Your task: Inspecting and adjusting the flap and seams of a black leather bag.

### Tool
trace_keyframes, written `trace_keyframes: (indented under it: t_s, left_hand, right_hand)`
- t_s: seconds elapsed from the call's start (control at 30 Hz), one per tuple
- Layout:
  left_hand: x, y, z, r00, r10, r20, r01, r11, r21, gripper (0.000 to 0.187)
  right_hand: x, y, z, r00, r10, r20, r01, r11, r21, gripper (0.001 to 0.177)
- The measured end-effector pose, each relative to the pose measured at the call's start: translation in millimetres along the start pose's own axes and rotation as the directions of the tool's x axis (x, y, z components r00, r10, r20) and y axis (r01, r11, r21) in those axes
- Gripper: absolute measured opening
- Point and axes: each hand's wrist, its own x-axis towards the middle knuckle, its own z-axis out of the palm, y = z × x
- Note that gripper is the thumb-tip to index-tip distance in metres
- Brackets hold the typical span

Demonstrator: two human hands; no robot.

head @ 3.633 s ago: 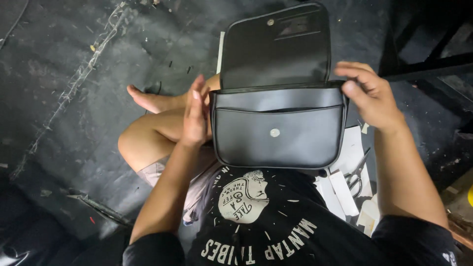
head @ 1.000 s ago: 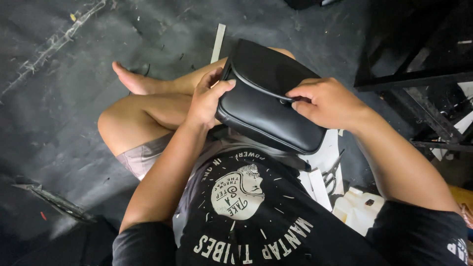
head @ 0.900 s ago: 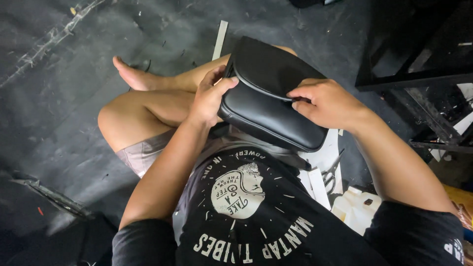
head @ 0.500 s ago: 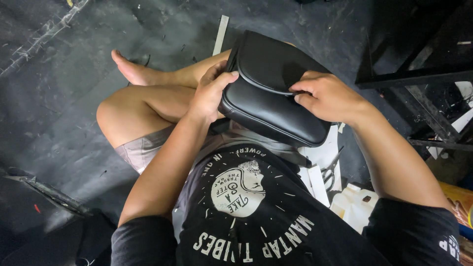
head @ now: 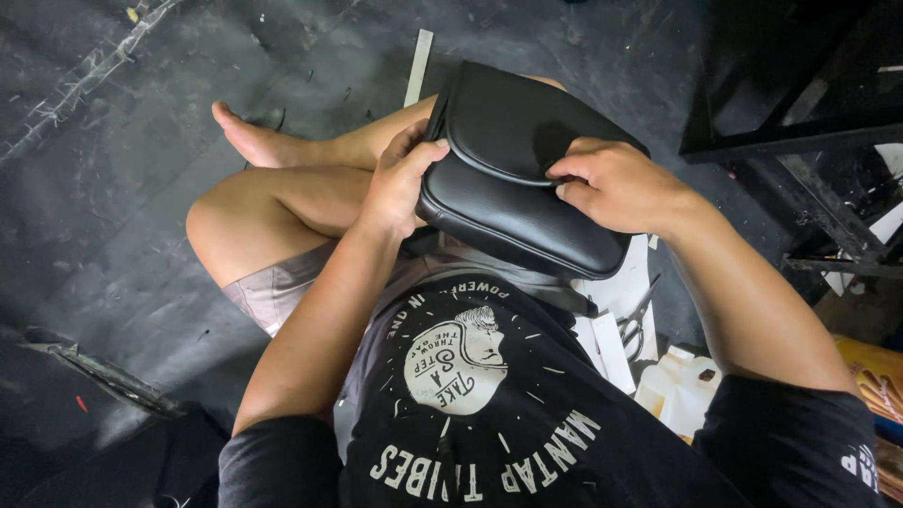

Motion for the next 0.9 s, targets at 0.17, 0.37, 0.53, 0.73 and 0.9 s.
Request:
trace_keyframes:
  t_s: [0.17,0.37,0.53,0.73,0.9]
  left_hand:
    - [-3,1,0,0.999,0.027,0.02,-0.027,1.0,-0.007,0.066]
    - [-8,6,-14,0.986,0.044,0.158,-0.077,0.975,0.21,0.081]
    - [-9,9,-20,0.98,-0.049,0.191,-0.035,0.911,0.412,0.08]
    - [-6,23,-12,0.918,0.111,0.38,-0.214,0.946,0.242,0.075]
    - [-4,54,-2,0.73,0.284,0.622,-0.506,0.836,0.211,0.111]
  right_hand:
    - [-2,13,16,0.991,-0.104,-0.09,0.1,0.994,-0.051,0.027]
    - [-27,38,18,0.877,-0.225,-0.425,0.212,0.974,-0.08,0.044]
    - [-47,103,71,0.786,0.394,-0.477,-0.103,0.844,0.527,0.102]
    - [-50,87,69,0.75,0.448,-0.486,0.085,0.664,0.743,0.097]
    - [-48,76,10,0.661,-0.015,-0.75,0.441,0.817,0.372,0.105]
